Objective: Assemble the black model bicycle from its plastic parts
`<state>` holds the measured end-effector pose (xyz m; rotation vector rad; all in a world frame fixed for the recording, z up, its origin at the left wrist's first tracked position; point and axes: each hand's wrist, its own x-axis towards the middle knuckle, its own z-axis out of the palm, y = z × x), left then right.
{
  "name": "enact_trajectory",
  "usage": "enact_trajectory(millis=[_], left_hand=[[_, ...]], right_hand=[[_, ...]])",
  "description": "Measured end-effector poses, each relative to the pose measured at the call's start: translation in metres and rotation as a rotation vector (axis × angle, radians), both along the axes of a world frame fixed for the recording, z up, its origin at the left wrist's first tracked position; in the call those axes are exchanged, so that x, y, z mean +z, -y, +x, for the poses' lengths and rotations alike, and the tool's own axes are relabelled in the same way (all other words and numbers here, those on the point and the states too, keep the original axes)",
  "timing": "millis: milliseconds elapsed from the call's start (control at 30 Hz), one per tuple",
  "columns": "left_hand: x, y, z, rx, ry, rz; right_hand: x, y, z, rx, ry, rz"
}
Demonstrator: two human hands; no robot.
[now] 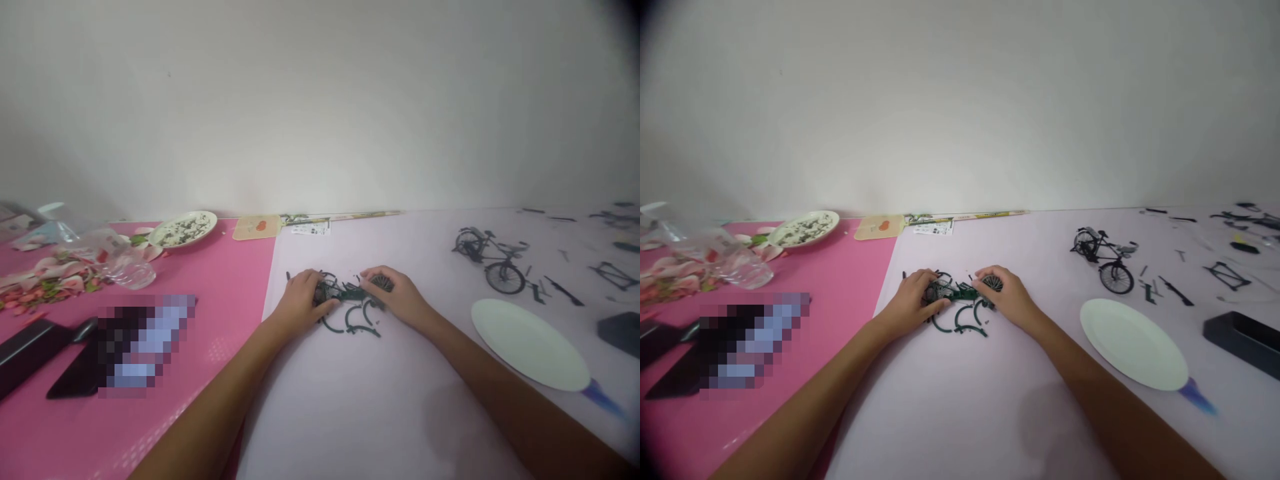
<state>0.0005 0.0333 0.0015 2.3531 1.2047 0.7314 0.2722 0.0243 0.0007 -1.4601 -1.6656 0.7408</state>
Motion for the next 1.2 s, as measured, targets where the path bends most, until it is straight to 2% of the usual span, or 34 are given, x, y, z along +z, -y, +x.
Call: enact_trajectory(millis=[167,367,500,633,733,833,933,1100,1200], left_hand=[[-0.007,-0.001,0.002,0.047,0.037,0.026],[-0.013,-0.002,0.003,0.083,0.072,0.031],[-0.010,-0.001,0.004,0.096,0.074,0.014],[-0.009,0.000,0.005,0.098,0.075,0.014],[-0.011,-0.001,0.005,0.100,0.075,0.024],[-0.012,-0.002,0.005,0.096,0.073,0.036],[-0.013,-0.002,0.005,0.101,0.064,0.045],[-0.012,-0.001,0.006,0.114,0.046,0.048],[-0.013,-0.001,0.006,0.118,0.038,0.047]], right_hand=[[0.006,0.001,-0.004,-0.076,-0.198,-0.026],[0.013,0.000,0.000,-0.210,-0.253,0.002],[0.011,-0.009,0.016,-0.299,-0.195,0.083],[-0.001,-0.020,0.033,-0.364,-0.031,0.154],[-0.010,-0.023,0.036,-0.328,0.083,0.143],[-0.009,-0.020,0.031,-0.285,0.164,0.135],[0.000,-0.013,0.027,-0.191,0.281,0.084],[0.020,-0.003,0.036,0.088,0.419,-0.048],[0.023,-0.002,0.045,0.131,0.412,-0.085]])
